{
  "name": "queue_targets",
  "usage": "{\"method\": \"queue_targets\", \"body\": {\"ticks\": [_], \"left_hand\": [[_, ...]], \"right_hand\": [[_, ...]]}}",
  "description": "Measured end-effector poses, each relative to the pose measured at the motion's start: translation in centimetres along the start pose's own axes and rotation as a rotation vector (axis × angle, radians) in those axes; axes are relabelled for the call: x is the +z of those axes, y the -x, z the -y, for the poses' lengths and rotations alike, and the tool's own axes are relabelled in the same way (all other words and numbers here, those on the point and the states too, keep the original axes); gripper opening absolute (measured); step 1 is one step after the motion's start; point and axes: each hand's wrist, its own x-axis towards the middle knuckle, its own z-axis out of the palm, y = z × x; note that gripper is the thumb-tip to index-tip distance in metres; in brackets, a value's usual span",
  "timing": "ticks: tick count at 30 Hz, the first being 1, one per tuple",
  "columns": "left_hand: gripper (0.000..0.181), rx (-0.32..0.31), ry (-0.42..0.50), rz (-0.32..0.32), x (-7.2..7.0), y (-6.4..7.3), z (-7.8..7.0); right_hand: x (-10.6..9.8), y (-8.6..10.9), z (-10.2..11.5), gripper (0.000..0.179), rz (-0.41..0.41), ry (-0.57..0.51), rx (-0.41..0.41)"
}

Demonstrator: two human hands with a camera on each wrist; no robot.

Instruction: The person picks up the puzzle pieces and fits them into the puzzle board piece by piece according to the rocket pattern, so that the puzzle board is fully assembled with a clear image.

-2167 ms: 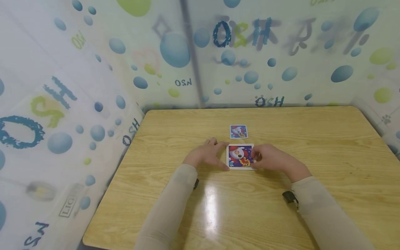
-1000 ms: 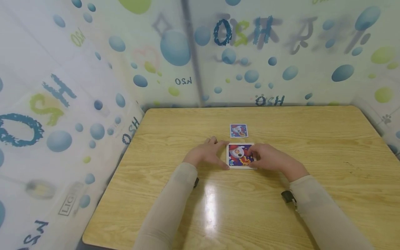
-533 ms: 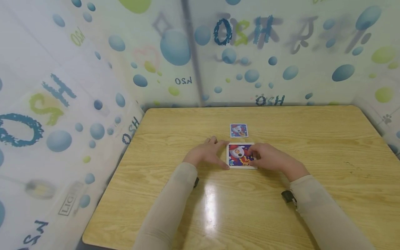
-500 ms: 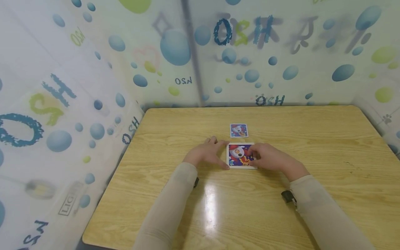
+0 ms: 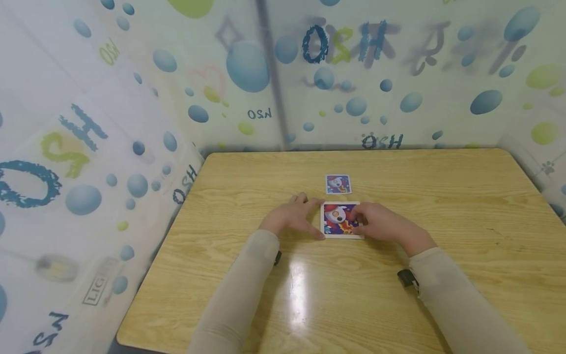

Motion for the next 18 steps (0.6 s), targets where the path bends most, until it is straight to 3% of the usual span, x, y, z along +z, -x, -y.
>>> {"method": "queue_targets", "body": {"ticks": [18], "left_hand": [[0.112, 0.008, -0.003, -0.006, 0.03, -0.09, 0.08]], "right_hand": [[-0.05, -0.12, -0.07, 0.02, 0.002, 0.007, -0.002]]}}
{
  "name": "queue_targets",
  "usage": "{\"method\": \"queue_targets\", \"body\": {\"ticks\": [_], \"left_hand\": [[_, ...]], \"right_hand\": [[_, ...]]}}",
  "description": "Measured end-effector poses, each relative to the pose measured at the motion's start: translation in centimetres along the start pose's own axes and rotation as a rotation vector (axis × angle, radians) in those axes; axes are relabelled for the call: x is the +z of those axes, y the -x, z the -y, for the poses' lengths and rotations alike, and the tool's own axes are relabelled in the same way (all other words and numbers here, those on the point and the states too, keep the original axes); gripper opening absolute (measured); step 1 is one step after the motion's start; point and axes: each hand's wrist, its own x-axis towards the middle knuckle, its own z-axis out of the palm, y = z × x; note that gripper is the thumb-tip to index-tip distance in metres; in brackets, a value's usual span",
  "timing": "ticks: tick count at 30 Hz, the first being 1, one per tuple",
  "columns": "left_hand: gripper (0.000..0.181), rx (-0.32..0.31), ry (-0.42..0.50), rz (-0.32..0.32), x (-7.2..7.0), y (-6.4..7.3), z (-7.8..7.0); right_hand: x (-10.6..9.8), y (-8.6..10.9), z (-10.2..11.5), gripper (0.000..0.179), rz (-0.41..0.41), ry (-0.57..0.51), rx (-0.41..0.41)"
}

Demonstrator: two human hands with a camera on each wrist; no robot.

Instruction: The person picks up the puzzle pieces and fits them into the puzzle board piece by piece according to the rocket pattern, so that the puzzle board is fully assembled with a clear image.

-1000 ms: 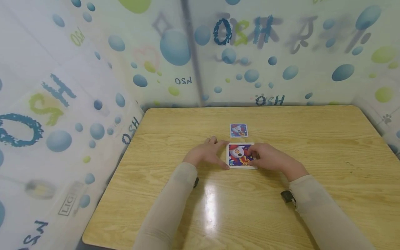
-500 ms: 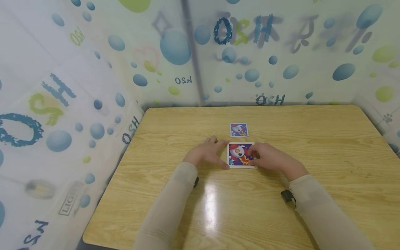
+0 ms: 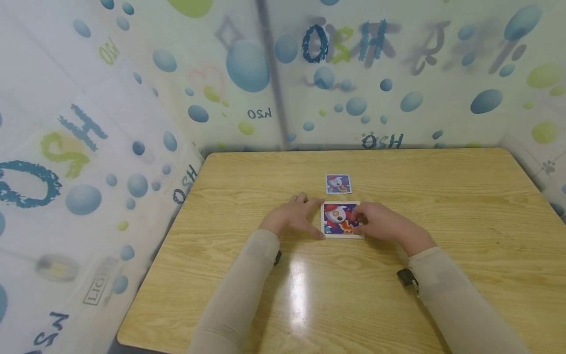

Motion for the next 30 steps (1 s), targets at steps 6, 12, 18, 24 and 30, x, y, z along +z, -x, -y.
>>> {"method": "queue_targets", "body": {"ticks": [6, 12, 18, 24, 30], "left_hand": [[0.112, 0.003, 0.005, -0.001, -0.05, 0.06, -0.05], [0.111, -0.001, 0.011, 0.002, -0.11, 0.09, -0.09], [0.11, -0.008, 0.029, 0.006, -0.12, 0.05, -0.08], [0.109, 0.002, 0.033, 0.01, -0.14, -0.09, 0.01], [0.109, 0.006, 0.032, 0.015, -0.13, -0.17, 0.0]], "right_hand": [[0.02, -0.08, -0.1, 0.02, 0.002, -0.004, 0.011], [-0.02, -0.09, -0.09, 0.019, 0.006, -0.017, 0.015], [0.05, -0.27, -0.3, 0.019, 0.0, -0.028, 0.015], [-0.01, -0.35, -0.36, 0.018, -0.006, -0.023, 0.014], [-0.2, -0.26, -0.22, 0.018, -0.003, -0.023, 0.016]]}}
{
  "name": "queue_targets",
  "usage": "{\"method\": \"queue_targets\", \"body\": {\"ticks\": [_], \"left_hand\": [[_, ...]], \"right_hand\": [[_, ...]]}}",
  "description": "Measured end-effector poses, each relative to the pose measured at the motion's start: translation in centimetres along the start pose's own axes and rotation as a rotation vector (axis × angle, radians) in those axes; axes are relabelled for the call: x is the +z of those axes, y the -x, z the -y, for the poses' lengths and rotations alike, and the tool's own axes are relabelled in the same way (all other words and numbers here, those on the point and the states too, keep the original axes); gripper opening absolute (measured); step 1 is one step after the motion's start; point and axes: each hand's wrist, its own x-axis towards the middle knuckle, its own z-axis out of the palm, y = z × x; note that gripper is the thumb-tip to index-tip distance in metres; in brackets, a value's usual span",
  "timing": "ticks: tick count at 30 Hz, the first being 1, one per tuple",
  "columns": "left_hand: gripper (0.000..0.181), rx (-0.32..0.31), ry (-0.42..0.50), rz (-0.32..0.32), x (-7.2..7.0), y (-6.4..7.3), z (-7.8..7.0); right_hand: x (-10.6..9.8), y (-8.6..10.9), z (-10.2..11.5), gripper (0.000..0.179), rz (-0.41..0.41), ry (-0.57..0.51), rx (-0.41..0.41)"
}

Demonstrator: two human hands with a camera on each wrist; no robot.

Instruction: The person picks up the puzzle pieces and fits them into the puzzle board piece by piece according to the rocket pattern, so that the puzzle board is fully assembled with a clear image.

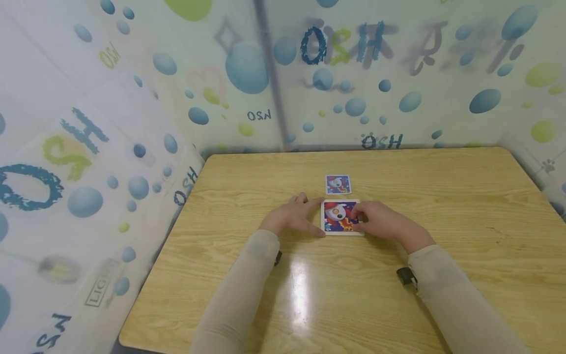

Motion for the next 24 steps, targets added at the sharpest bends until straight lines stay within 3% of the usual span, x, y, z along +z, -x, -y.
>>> {"method": "queue_targets", "body": {"ticks": [13, 20, 24], "left_hand": [[0.113, 0.009, 0.007, 0.008, 0.1, -0.3, 0.5], [0.115, 0.004, 0.03, 0.031, 0.0, -0.2, 0.7], [0.105, 0.021, 0.041, 0.023, -0.7, -0.3, 0.8]], "right_hand": [[-0.5, 0.3, -0.4, 0.02, -0.037, -0.019, -0.024], [-2.8, 0.7, -1.0, 0.032, -0.102, 0.028, -0.031], [-4.7, 1.2, -1.5, 0.044, -0.176, 0.131, -0.003]]}}
